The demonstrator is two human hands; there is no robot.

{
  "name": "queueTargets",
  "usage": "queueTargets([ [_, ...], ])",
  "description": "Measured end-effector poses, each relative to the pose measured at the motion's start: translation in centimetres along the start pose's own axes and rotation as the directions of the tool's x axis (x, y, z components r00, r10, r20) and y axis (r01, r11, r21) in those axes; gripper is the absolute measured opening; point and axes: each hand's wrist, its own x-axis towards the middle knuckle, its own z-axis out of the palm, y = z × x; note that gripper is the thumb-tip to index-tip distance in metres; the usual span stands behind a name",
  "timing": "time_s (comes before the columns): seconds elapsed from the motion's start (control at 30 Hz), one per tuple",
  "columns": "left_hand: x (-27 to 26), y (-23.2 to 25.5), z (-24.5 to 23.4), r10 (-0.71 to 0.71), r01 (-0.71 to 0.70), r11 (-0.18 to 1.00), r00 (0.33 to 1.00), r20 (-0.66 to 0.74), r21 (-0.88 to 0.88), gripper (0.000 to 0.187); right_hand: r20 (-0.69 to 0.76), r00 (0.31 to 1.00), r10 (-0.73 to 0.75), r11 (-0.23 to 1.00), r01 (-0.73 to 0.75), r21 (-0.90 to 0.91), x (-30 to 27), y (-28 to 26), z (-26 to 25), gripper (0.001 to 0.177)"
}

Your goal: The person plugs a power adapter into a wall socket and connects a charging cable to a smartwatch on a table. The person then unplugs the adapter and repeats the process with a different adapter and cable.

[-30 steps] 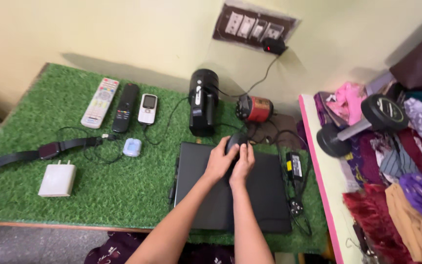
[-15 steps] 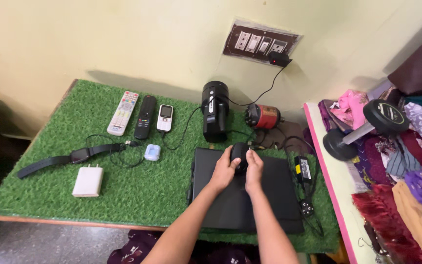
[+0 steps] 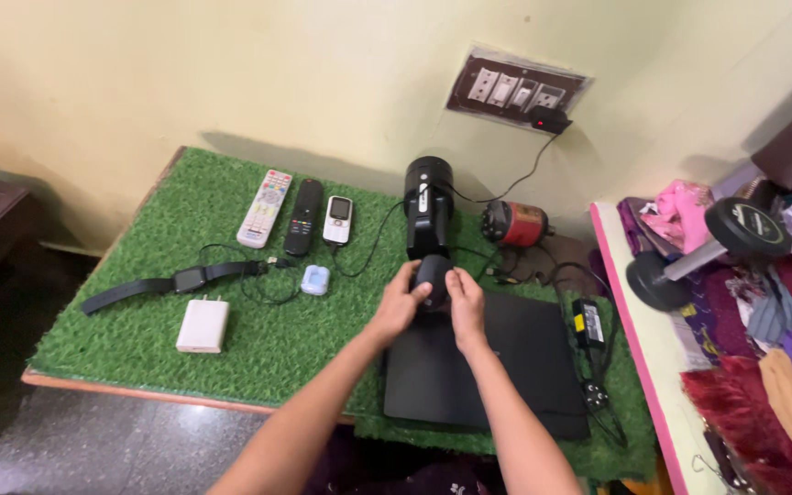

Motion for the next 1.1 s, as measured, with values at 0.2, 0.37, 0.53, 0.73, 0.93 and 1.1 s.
queueTargets([
  [0.2,1.4,0.4,-7.8,0.056,-0.062,0.985,0.998,-0.042,-0.159,0.053,0.076,0.979,-0.191,0.981,0.194,-0.027,0.1,-5.2,7.9,0.036],
  [0.37,2.5,0.6,-13.8,0.085,-0.12,0.961,0.985,-0.148,-0.251,0.051,0.133,0.979,-0.154,0.988,0.152,0.023,1.1,-7.7,14.5,0.035],
  [0.53,3.1,2.0,-19.8,0.097,-0.163,0.935,0.971,-0.217,-0.316,0.049,0.22,0.95,-0.223,0.974,0.223,0.023,2.3,-9.0,20.3,0.034],
  [0.73,2.6,4.0,-26.1,0.042,-0.138,0.948,0.948,-0.317,-0.287,0.048,0.356,0.922,-0.155,0.968,0.07,0.241,2.5,-8.3,26.5,0.046],
  [0.93,2.2,2.7,-31.2,0.022,-0.105,0.979,0.907,-0.42,-0.175,0.041,0.424,0.895,-0.135,0.99,0.111,0.082,-1.1,-6.3,31.2,0.047],
  [1.1,1.6,0.4,-34.0,0.038,-0.115,0.986,0.864,-0.501,-0.124,0.036,0.6,0.793,-0.104,0.992,0.037,0.122,-3.8,-6.2,34.3,0.062],
])
